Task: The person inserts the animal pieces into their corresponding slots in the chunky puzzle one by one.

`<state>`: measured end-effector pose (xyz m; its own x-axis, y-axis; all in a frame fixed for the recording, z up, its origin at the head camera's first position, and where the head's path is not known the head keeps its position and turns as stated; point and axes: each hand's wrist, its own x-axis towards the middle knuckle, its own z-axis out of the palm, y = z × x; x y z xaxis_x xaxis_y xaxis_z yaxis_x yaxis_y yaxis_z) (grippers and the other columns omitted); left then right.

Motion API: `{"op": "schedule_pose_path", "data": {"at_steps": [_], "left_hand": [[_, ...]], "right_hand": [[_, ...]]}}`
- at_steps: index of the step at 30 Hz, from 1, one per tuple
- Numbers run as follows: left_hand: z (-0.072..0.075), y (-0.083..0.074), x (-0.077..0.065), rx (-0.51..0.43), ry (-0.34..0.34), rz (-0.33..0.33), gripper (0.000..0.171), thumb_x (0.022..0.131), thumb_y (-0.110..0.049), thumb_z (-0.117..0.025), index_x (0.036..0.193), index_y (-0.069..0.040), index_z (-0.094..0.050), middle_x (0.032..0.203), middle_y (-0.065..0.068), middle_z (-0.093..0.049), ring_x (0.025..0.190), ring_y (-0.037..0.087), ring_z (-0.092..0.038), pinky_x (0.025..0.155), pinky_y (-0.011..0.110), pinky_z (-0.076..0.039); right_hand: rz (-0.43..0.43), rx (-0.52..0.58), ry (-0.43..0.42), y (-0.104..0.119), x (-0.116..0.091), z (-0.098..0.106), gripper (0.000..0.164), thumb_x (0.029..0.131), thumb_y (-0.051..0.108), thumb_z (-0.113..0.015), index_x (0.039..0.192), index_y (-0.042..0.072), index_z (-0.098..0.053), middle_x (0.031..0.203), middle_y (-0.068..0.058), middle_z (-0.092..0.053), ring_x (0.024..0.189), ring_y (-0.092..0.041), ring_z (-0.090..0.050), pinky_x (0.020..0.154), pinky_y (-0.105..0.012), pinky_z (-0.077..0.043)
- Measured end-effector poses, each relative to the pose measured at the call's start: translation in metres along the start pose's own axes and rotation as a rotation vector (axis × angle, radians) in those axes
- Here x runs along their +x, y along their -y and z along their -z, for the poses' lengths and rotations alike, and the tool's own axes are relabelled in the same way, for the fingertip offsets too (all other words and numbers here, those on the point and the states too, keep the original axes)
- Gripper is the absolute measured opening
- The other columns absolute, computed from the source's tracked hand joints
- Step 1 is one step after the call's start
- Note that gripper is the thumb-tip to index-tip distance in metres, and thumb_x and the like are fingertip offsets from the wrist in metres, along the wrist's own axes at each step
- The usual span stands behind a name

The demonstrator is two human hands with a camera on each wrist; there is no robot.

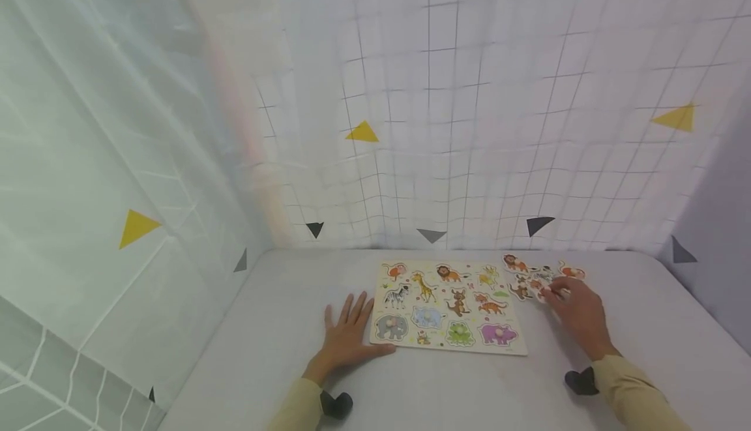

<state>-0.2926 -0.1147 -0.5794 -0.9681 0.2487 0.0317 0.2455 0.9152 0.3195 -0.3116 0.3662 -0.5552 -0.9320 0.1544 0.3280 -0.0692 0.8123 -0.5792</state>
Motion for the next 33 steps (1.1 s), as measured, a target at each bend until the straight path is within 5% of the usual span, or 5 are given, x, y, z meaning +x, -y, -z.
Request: {"op": "schedule_pose_path", "data": {"at_steps": [5,12,24,33], "left_hand": [[0.002,0.0,-0.001,-0.004,-0.007,0.002,0.12,0.072,-0.095,-0.054,0.166,-0.029,-0.018,0.176,-0.005,-0.009,0.165,0.029,-0.004,0.126,0.073,0.006],[0.002,0.0,-0.001,0.004,-0.004,0.009,0.119,0.073,-0.095,-0.054,0.166,-0.03,-0.017,0.176,-0.006,-0.009,0.165,0.028,-0.004,0.126,0.073,0.006],[0.003,-0.001,-0.002,-0.03,-0.002,0.001,0.119,0.073,-0.094,-0.055,0.166,-0.029,-0.018,0.176,-0.005,-0.008,0.165,0.029,-0.002,0.125,0.073,0.009],[-0.003,0.002,0.001,0.0,-0.02,-0.001,0.12,0.072,-0.096,-0.054,0.166,-0.031,-0.018,0.176,-0.006,-0.009,0.165,0.028,-0.004,0.126,0.073,0.006]], "right_hand": [[0.02,0.057,0.003,0.012,0.0,-0.001,0.032,0.102,0.027,-0.064,0.11,-0.005,-0.066,0.136,-0.038,-0.058,0.141,-0.06,-0.039,0.11,-0.075,-0.033],[0.062,0.027,0.023,0.03,-0.002,-0.008,0.03,0.098,0.027,-0.071,0.11,-0.001,-0.07,0.119,-0.029,-0.071,0.118,-0.051,-0.059,0.09,-0.055,-0.046],[0.129,0.002,0.011,0.044,-0.004,-0.021,0.024,0.096,0.023,-0.073,0.107,0.002,-0.071,0.11,-0.025,-0.075,0.11,-0.048,-0.065,0.09,-0.059,-0.048],[0.088,0.047,0.059,0.053,-0.009,-0.026,0.03,0.097,0.029,-0.073,0.112,0.002,-0.07,0.114,-0.024,-0.073,0.11,-0.045,-0.065,0.087,-0.054,-0.051]]}}
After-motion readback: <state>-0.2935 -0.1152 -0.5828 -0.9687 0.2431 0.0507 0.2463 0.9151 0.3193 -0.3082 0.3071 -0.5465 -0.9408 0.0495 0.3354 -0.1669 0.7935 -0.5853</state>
